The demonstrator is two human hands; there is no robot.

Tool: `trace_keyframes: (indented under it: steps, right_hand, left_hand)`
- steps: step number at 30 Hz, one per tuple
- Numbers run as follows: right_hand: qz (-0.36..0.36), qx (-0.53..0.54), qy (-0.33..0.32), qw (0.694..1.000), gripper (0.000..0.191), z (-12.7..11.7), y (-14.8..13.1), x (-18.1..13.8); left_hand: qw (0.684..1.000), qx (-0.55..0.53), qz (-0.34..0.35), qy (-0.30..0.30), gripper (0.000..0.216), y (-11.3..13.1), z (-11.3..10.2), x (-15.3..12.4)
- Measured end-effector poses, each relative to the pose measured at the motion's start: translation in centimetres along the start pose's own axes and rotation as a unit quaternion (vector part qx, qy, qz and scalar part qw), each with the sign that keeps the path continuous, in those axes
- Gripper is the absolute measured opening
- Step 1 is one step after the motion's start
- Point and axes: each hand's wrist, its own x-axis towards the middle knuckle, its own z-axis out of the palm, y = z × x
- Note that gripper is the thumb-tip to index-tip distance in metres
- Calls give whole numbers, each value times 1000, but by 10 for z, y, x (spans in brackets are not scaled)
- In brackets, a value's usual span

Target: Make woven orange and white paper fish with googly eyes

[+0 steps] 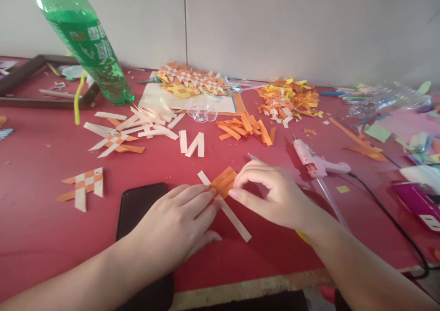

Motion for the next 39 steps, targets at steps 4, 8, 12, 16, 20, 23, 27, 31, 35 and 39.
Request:
trace_keyframes:
  steps: [4, 8, 12, 16, 20, 23, 27, 31, 35, 39]
  right_hand:
    - [11, -3, -15, 1000, 20, 1, 1, 0]
    - [0, -100, 43, 994, 13, 5, 14, 1]
    - [16, -164, 9, 986, 19, 8, 23, 0]
    - [16, -153, 2, 988, 15, 9, 19, 0]
    - [10, -116, 9, 993, 20, 8, 11, 2]
    - [-6, -98, 20, 995, 18, 7, 8, 2]
    - [-9, -74, 33, 997, 11, 7, 8, 3]
    - [-7, -71, 38, 997, 9, 7, 5, 3]
    - [43, -67, 52, 995, 8, 8, 3, 1]
    - [92, -17, 74, 993, 15, 11, 10, 0]
  left_hand:
    - [1000, 2, 0, 3, 33, 0, -1, 0]
    - [1000, 1, 4, 8, 36, -1, 1, 0]
    - [1000, 2, 2, 15, 35, -1, 1, -1]
    - [1000, -1, 1, 14, 37, -1, 2, 0]
    - [1000, 0, 1, 12, 37, -1, 2, 1]
    - [1000, 1, -1, 8, 36, -1, 2, 0]
    - [1000, -1, -2, 7, 36, -2, 2, 0]
    - [1000, -2, 2, 10, 35, -2, 2, -1]
    - [1000, -3, 2, 10, 35, -1, 1, -2]
    - [1000, -1, 3, 10, 37, -2, 1, -1]
